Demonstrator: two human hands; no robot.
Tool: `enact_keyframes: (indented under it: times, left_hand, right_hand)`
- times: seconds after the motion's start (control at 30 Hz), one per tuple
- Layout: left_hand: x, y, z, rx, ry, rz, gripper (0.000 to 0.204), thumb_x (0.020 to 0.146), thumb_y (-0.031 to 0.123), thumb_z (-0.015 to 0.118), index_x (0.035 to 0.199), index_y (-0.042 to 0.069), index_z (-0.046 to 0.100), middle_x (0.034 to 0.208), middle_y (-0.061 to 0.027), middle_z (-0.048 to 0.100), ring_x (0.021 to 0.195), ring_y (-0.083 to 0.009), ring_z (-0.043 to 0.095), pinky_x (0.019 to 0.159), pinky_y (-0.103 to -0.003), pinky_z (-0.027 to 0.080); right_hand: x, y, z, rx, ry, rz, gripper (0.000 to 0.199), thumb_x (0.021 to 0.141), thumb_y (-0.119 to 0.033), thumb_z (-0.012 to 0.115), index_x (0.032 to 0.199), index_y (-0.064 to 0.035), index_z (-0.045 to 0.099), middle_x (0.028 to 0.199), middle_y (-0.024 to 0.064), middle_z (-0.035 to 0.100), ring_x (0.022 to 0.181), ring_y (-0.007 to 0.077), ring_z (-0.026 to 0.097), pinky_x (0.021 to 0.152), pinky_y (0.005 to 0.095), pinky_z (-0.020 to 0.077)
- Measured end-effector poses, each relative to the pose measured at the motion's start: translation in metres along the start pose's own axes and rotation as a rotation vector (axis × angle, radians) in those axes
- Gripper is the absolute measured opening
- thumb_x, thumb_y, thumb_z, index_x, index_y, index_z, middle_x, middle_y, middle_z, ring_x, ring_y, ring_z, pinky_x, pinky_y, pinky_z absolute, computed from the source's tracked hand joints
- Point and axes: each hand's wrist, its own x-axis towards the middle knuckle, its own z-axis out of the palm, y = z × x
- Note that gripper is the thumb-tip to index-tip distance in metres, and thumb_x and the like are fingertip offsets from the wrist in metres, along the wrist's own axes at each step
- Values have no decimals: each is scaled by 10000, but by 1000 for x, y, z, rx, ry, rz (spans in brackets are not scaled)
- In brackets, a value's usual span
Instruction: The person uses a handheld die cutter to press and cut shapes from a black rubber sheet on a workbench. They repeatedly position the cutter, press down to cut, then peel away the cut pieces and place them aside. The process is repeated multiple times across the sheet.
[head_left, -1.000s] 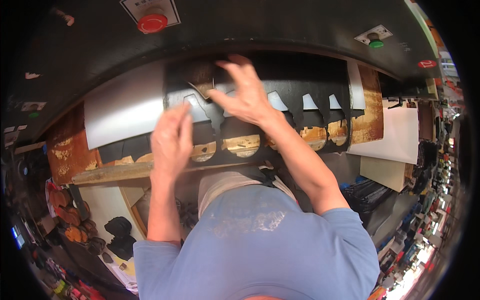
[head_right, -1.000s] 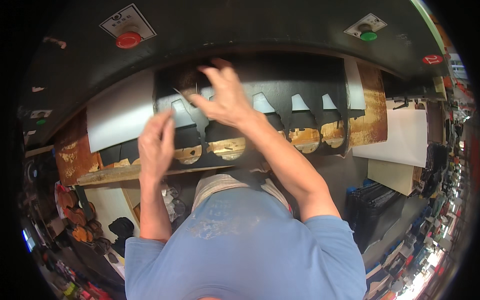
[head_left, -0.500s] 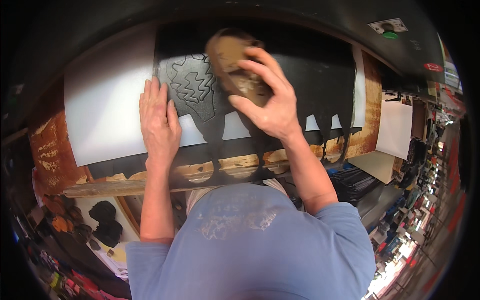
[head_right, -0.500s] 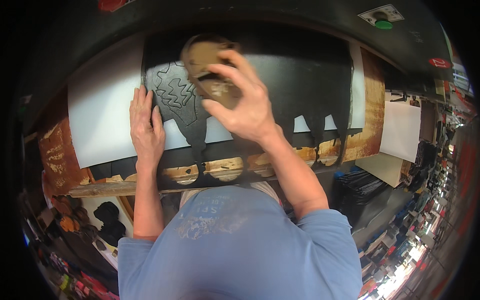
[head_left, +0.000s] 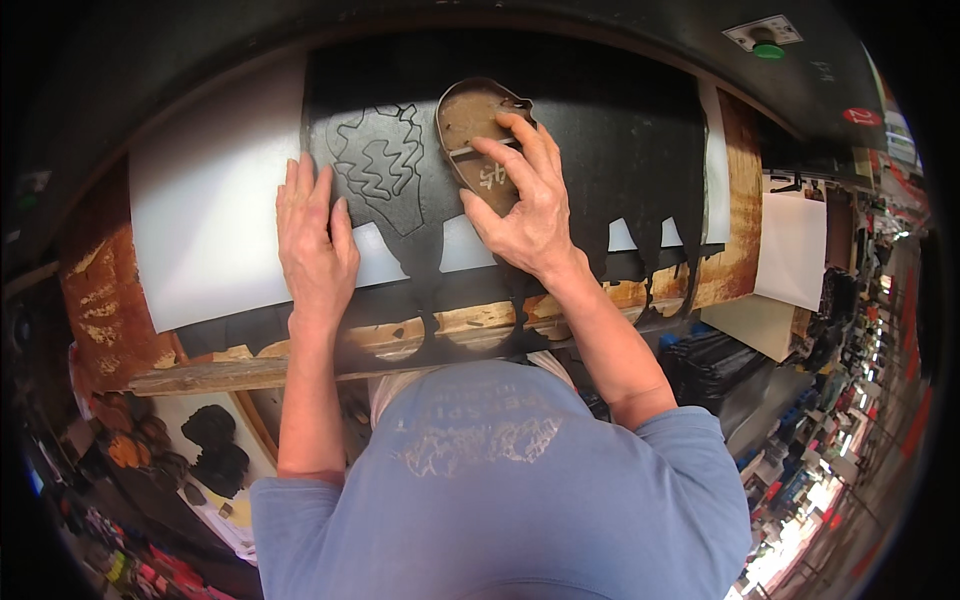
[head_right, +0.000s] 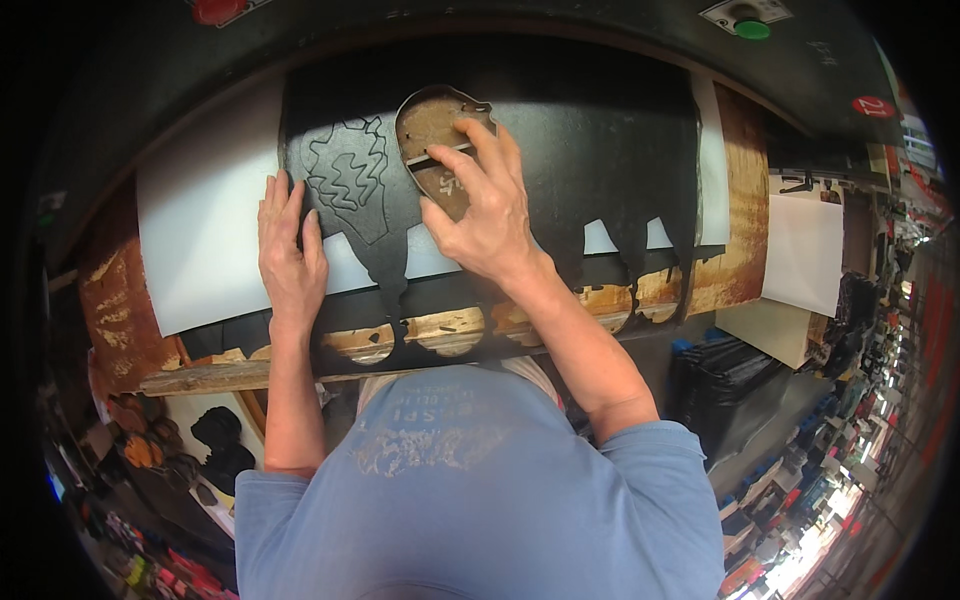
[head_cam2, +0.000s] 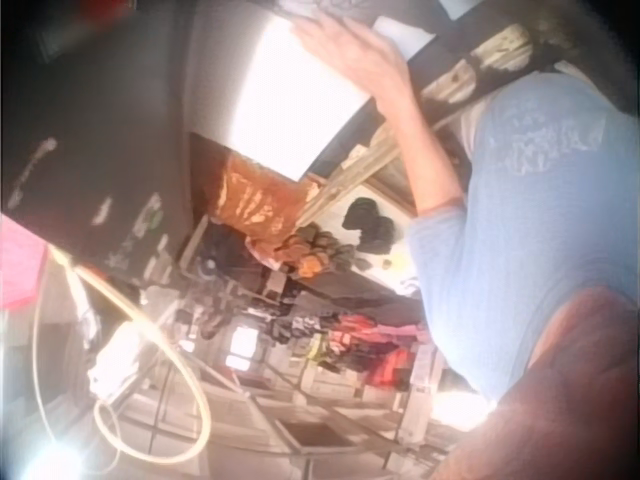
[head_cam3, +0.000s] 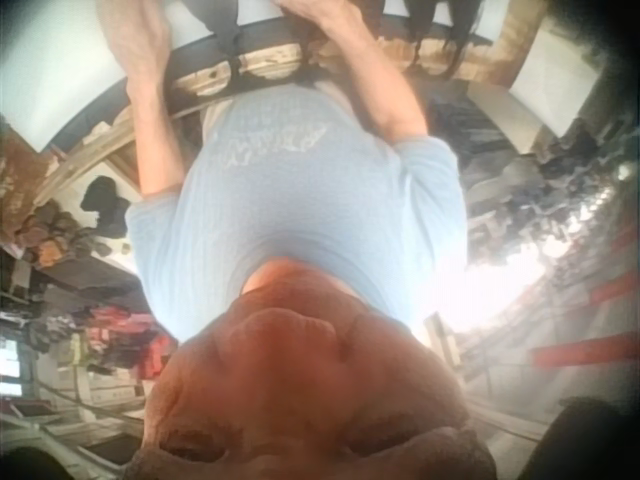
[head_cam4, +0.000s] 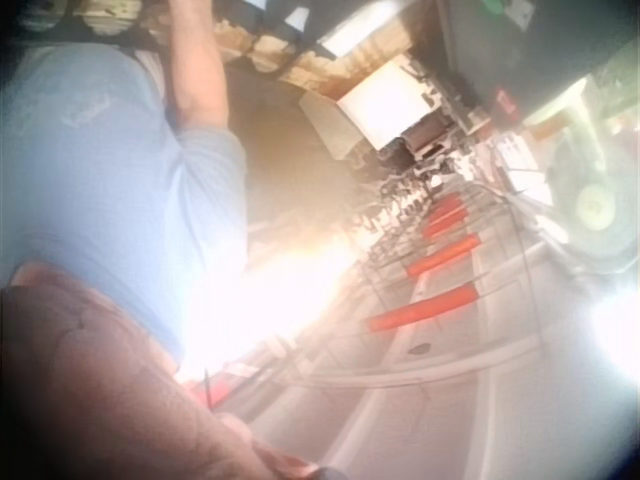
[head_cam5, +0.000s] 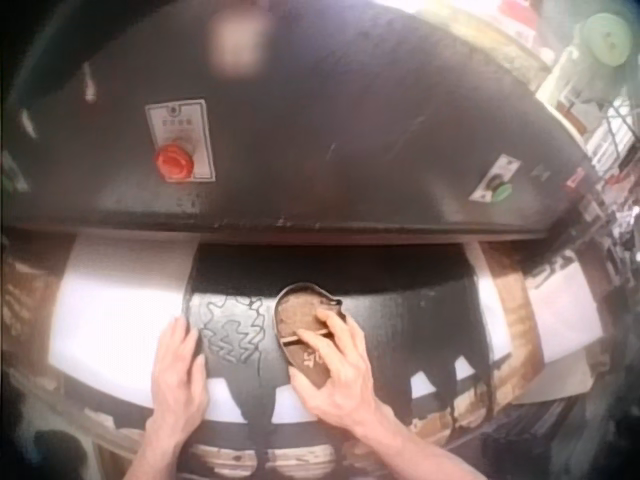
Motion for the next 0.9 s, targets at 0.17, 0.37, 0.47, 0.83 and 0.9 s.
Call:
enact_keyframes:
  times: [0.17,0.37,0.47,0.83,0.9]
  left_hand:
    - [-20,24,-30,-190,10,-57,328,1026,-24,632,1348,-41,688,1458,-226,663,1400,-400,598,1182,-496,459]
    - [-103,93,-40,-670,-201,102,128,933,-78,722,1053,-33,723,906,-156,754,775,-293,726,707,-395,576]
    - [-115,92,-14,-340,-90,330,233,885,-68,770,1102,-8,712,850,-147,686,750,-336,649,687,-444,520]
    - [-121,84,-3,-211,18,332,177,903,-37,770,1048,42,706,857,-117,677,787,-328,622,714,-443,515]
    - [-118,85,-3,-164,25,356,73,926,-8,767,966,34,722,875,-115,707,793,-324,646,745,-437,511]
  right_hand:
    - [-3,6,-8,89,6,-37,634,761,-180,886,1352,-38,709,1603,305,473,1475,558,439,1219,596,413]
    - [-17,8,-70,120,387,-72,324,870,-74,815,1179,-14,739,1163,163,735,1057,323,713,929,402,580]
    - [-9,22,-117,187,599,21,69,947,-38,763,1002,-3,740,913,101,730,836,183,687,783,325,559]
    - [-31,50,-172,149,574,133,190,1008,-172,751,972,14,742,789,60,736,742,93,641,696,313,530]
    - [-77,49,-140,240,526,322,195,1003,-172,757,963,18,747,761,43,734,740,78,636,680,319,531]
